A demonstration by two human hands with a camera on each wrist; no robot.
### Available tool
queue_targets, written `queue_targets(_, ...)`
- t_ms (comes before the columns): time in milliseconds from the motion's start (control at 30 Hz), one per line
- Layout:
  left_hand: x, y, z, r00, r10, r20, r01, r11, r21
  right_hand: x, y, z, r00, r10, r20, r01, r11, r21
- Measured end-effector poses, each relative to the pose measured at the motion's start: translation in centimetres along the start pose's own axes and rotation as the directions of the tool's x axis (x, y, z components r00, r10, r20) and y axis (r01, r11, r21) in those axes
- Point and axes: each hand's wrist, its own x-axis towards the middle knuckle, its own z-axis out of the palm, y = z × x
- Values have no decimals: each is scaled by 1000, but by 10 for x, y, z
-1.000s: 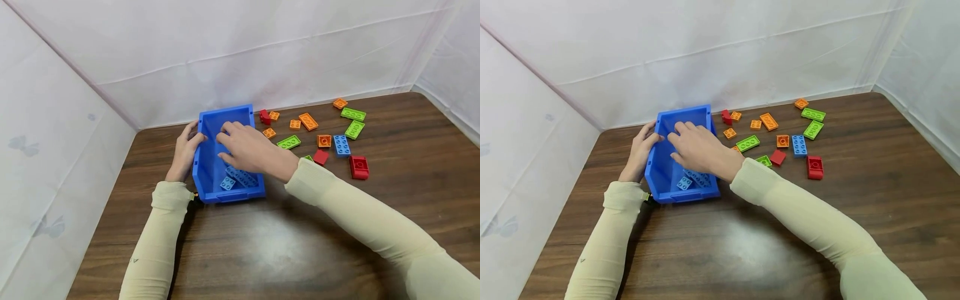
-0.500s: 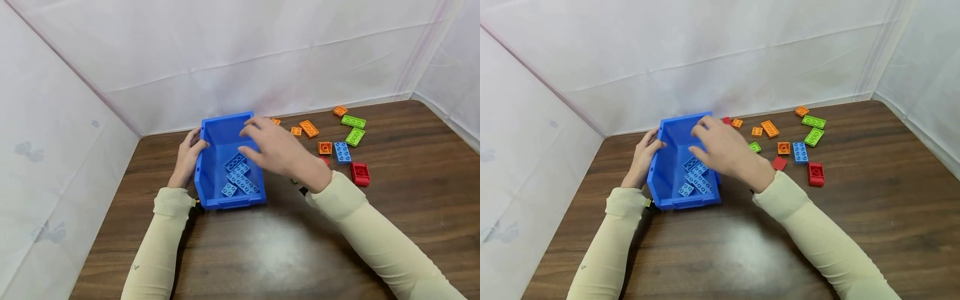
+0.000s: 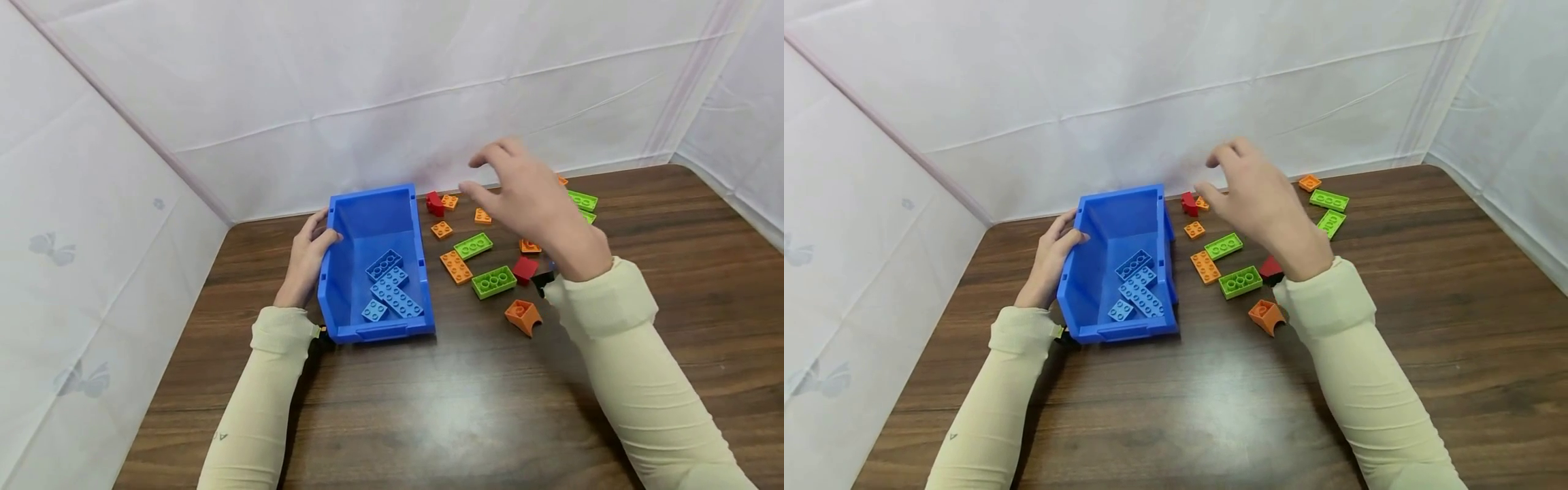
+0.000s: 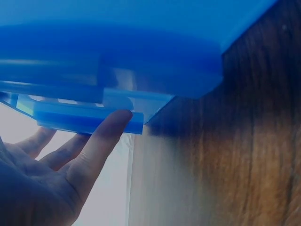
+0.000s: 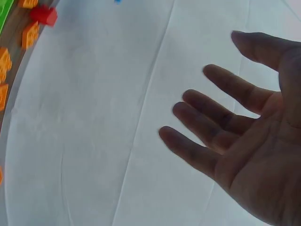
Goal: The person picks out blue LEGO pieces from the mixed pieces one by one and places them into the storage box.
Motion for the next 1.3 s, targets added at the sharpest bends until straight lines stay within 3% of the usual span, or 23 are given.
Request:
queue_targets(167,0,1,-1,1000,-1,3,1,1000,-3,2,14,-13,989,139,55,-140,990,-1)
queue_targets(400,1,4,-2,1000,2,7,-2,1000,1,3,34,-25,953,283,111,-286,958,7)
queue_targets(867,0,5,-3,1000,12,12,-12,1000,-8,-3,78,-29,904,348,248,-326,937,-127)
queue_targets(1100,0,5,-3,1000,11,13,-11,1000,-8,-5,98,-22,840,406,359,-378,914,-149)
queue_targets(1300,0,6,-3,1000,12,10,-12,1000,-5,-7,112,-12,802,451,392,-428,891,-149)
